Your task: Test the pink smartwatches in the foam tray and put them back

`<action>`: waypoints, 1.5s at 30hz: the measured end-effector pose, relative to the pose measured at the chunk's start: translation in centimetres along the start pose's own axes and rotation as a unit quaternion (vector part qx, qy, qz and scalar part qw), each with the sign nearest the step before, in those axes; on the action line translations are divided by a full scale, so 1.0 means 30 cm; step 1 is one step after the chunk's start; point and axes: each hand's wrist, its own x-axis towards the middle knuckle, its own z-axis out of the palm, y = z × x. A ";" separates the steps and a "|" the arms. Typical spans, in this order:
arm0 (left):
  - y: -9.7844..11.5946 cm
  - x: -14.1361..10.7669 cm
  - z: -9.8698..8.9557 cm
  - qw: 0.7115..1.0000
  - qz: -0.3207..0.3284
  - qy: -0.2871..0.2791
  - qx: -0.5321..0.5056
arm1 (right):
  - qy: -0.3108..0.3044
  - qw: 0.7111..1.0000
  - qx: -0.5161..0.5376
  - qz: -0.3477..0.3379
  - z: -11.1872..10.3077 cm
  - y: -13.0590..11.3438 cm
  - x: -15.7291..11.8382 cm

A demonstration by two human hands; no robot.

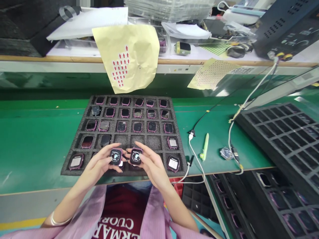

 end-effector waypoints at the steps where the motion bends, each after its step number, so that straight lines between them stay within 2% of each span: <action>1: -0.001 -0.001 0.002 1.000 0.003 0.004 0.003 | 0.005 1.000 -0.009 -0.009 -0.001 0.007 0.001; 8: 0.008 -0.005 0.036 0.999 0.022 0.027 0.031 | 0.010 0.995 -0.081 -0.064 -0.007 0.031 0.004; 17: 0.007 -0.006 0.041 0.999 0.032 0.019 0.038 | -0.002 0.993 -0.090 -0.082 -0.009 0.034 -0.004; 23: 0.002 -0.005 0.044 0.998 0.029 0.023 0.046 | 0.029 0.990 -0.116 -0.081 0.016 0.031 -0.009; 27: 0.011 -0.007 0.039 0.997 0.042 0.028 0.055 | -0.026 0.988 -0.135 -0.072 0.019 0.017 -0.022; 30: 0.036 -0.008 0.018 0.995 0.065 0.039 0.072 | -0.060 0.973 -0.213 -0.066 -0.005 -0.010 0.001; 32: 0.057 -0.006 -0.003 0.992 0.072 0.050 0.091 | -0.056 0.933 -0.344 -0.094 -0.030 -0.035 0.044; 33: 0.066 -0.004 -0.013 0.990 0.073 0.056 0.102 | -0.050 0.896 -0.424 -0.121 -0.043 -0.047 0.071; 36: 0.077 0.000 -0.036 0.987 0.057 0.055 0.137 | -0.041 0.740 -0.641 -0.201 -0.068 -0.084 0.150; 38: 0.072 0.000 -0.041 0.988 0.039 0.044 0.145 | -0.051 0.640 -0.736 -0.215 -0.067 -0.106 0.182; 40: 0.061 -0.002 -0.043 0.989 0.033 0.040 0.139 | -0.065 0.564 -0.794 -0.217 -0.047 -0.126 0.198; 41: 0.057 -0.002 -0.046 0.990 0.037 0.044 0.132 | -0.074 0.541 -0.807 -0.223 -0.029 -0.133 0.205; 42: 0.054 -0.002 -0.049 0.990 0.046 0.052 0.125 | -0.088 0.530 -0.811 -0.232 -0.007 -0.136 0.214; 43: 0.054 -0.002 -0.054 0.989 0.058 0.066 0.118 | -0.109 0.531 -0.805 -0.242 0.021 -0.134 0.227; 45: 0.058 0.000 -0.063 0.984 0.086 0.110 0.111 | -0.171 0.549 -0.780 -0.246 0.090 -0.110 0.265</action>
